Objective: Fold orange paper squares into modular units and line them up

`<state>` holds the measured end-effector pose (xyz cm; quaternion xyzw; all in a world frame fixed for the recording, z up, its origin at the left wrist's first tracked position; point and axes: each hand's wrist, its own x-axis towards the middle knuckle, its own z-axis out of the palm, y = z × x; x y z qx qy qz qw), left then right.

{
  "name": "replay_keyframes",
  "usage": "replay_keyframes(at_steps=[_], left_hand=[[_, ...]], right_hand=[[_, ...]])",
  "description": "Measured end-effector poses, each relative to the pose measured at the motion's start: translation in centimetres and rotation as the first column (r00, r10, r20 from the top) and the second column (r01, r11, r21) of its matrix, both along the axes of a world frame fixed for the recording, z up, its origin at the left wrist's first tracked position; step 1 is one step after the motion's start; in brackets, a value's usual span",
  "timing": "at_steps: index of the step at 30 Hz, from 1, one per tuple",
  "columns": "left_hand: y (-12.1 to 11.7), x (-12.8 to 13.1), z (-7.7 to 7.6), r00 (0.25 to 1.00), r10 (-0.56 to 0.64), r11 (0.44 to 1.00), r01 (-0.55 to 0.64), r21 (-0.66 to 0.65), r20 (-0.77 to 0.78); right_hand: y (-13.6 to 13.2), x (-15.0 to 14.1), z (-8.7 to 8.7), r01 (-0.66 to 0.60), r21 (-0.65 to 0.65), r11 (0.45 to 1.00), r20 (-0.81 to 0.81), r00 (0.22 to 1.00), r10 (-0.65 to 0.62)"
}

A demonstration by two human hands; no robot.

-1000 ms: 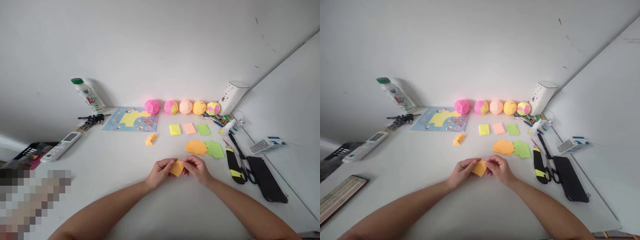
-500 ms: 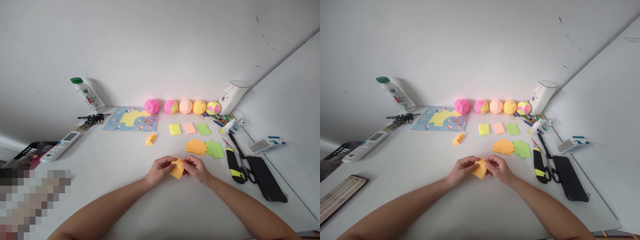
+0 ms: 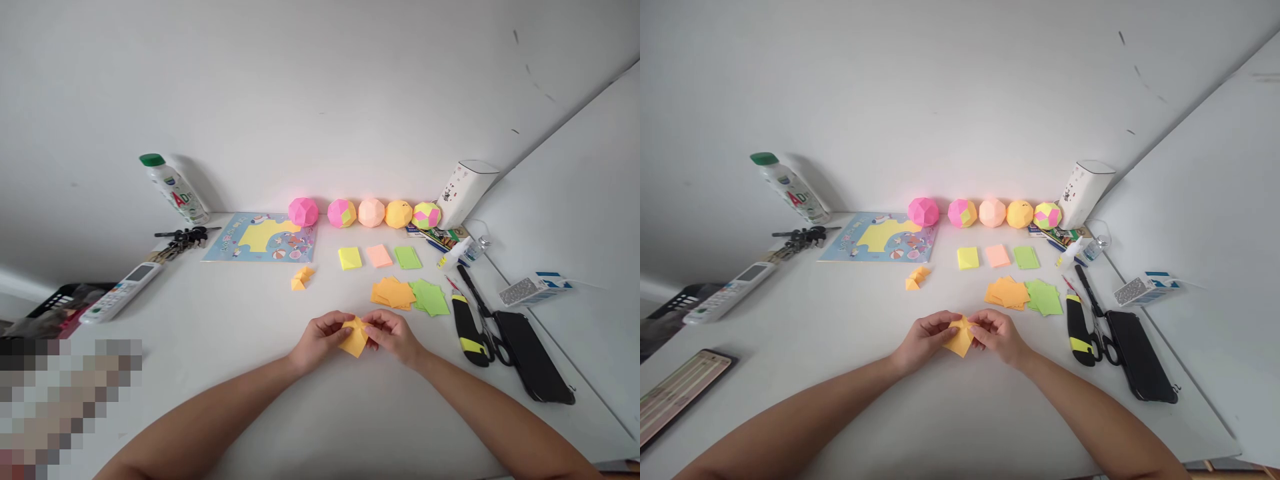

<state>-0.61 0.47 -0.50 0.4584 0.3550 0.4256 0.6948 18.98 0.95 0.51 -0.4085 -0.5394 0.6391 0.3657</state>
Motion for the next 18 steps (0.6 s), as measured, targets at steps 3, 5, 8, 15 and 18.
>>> replay_keyframes(at_steps=[3, 5, 8, 15, 18], left_hand=[[0.0, 0.0, 0.0, 1.0, 0.007, 1.0, -0.007, 0.026, -0.018], [0.0, 0.1, 0.1, 1.0, 0.0, 0.999, 0.0, 0.033, -0.016], [-0.1, 0.2, 0.3, 1.0, -0.03, 0.999, 0.03, 0.016, -0.001], [-0.3, 0.3, 1.1, 0.997, -0.07, 0.997, 0.069, 0.025, 0.035], [-0.2, 0.3, 1.3, 0.992, -0.101, 0.995, 0.1, 0.022, 0.069]], right_hand=[[0.1, 0.0, 0.0, 0.003, -0.009, 1.0, -0.005, 1.0, -0.003], [0.1, 0.0, 0.0, 0.003, -0.006, 1.0, -0.009, 1.0, -0.003], [0.2, 0.0, 0.1, 0.004, -0.015, 1.0, -0.014, 1.0, -0.004], [0.1, 0.0, -0.1, 0.008, 0.005, 1.0, 0.018, 1.0, -0.008], [0.2, 0.0, -0.3, 0.002, 0.022, 1.0, 0.018, 1.0, -0.002]])
